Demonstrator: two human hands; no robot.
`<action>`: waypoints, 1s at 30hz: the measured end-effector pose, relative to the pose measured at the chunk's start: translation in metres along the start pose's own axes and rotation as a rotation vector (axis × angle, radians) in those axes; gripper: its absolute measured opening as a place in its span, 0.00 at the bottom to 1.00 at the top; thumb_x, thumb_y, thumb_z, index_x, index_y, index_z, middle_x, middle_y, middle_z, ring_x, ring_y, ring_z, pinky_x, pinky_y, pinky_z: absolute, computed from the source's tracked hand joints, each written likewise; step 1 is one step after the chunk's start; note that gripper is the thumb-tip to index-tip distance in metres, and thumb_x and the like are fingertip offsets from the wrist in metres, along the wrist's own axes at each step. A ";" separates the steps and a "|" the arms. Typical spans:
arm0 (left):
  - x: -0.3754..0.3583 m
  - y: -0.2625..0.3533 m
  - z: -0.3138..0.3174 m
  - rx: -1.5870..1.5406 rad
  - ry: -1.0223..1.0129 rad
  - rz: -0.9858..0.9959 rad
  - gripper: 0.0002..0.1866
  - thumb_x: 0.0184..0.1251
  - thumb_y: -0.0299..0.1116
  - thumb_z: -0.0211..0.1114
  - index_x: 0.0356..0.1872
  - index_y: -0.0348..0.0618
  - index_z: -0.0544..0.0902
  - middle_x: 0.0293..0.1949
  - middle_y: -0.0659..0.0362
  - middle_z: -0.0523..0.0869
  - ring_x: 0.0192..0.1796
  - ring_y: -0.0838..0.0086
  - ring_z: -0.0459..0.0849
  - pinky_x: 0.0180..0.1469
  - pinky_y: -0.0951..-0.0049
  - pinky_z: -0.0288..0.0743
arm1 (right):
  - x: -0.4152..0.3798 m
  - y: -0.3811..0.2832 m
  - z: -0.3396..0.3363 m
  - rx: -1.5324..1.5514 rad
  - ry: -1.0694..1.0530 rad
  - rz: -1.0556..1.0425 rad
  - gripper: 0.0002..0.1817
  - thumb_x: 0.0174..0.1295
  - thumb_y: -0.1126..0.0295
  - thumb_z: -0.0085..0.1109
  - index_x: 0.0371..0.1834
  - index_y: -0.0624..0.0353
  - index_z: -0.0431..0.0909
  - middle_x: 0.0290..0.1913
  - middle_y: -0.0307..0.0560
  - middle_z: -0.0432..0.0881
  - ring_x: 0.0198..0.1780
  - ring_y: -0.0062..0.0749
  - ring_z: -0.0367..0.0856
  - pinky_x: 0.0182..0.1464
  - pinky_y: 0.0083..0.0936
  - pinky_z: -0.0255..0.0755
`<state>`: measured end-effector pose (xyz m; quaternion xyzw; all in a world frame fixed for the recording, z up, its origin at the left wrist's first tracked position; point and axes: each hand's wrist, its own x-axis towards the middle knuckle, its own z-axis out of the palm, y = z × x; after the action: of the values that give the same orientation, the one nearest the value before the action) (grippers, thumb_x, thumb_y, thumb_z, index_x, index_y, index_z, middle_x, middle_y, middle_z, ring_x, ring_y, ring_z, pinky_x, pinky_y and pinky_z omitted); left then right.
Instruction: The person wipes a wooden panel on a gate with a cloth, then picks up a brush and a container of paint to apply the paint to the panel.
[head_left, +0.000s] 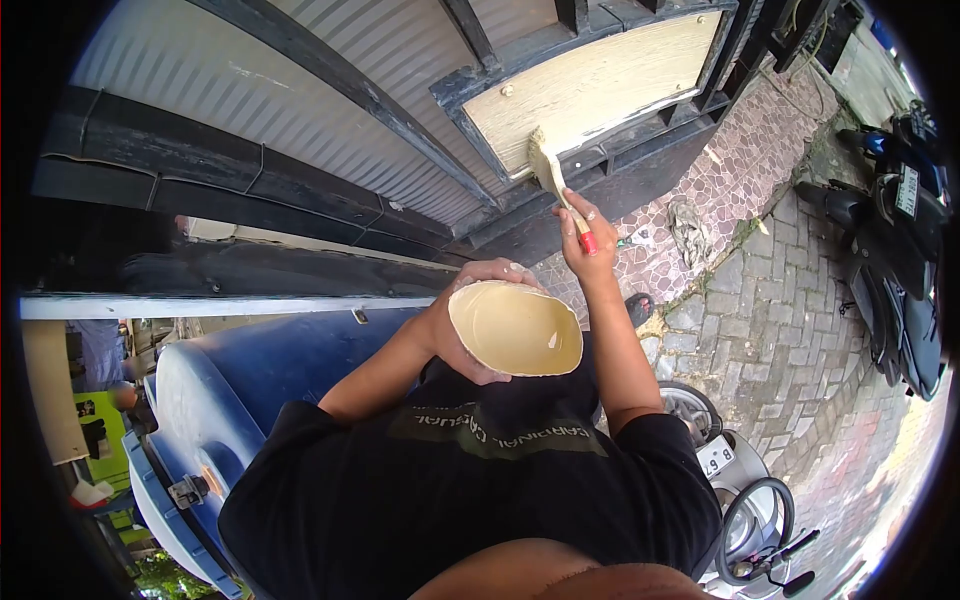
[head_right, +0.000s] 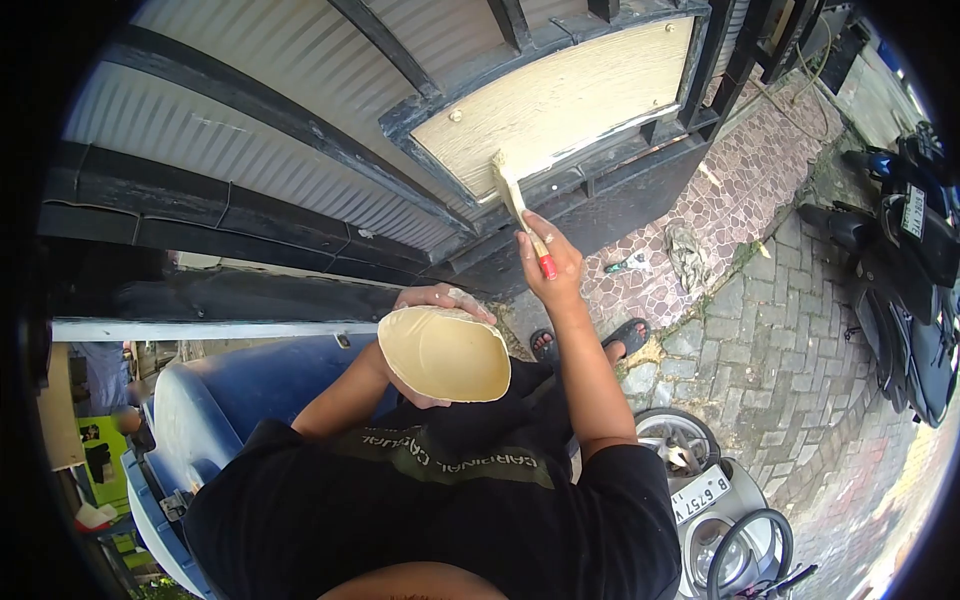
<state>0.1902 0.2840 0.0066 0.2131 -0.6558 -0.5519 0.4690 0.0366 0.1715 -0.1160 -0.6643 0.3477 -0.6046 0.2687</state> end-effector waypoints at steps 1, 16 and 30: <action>0.001 0.001 0.001 0.002 0.000 -0.017 0.52 0.29 0.26 0.82 0.63 0.49 0.60 0.56 0.52 0.72 0.58 0.61 0.76 0.58 0.58 0.71 | -0.003 -0.004 -0.003 0.048 0.004 0.037 0.13 0.62 0.78 0.57 0.51 0.65 0.78 0.34 0.51 0.86 0.38 0.30 0.87 0.42 0.22 0.78; -0.004 0.004 0.001 0.057 0.022 0.034 0.52 0.28 0.27 0.82 0.62 0.48 0.61 0.54 0.51 0.74 0.56 0.61 0.77 0.56 0.58 0.72 | 0.033 -0.003 -0.030 0.131 -0.201 0.084 0.11 0.60 0.78 0.61 0.46 0.64 0.82 0.39 0.49 0.87 0.38 0.30 0.88 0.41 0.22 0.78; -0.014 0.005 -0.008 0.103 0.047 0.059 0.54 0.29 0.29 0.83 0.63 0.47 0.59 0.56 0.52 0.71 0.59 0.60 0.75 0.59 0.58 0.71 | 0.036 0.003 -0.046 0.016 -0.112 0.155 0.10 0.60 0.78 0.60 0.45 0.64 0.82 0.37 0.49 0.87 0.36 0.31 0.88 0.40 0.21 0.78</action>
<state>0.2045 0.2926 0.0055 0.2303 -0.6782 -0.4983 0.4886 -0.0081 0.1443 -0.0908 -0.6659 0.3779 -0.5468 0.3389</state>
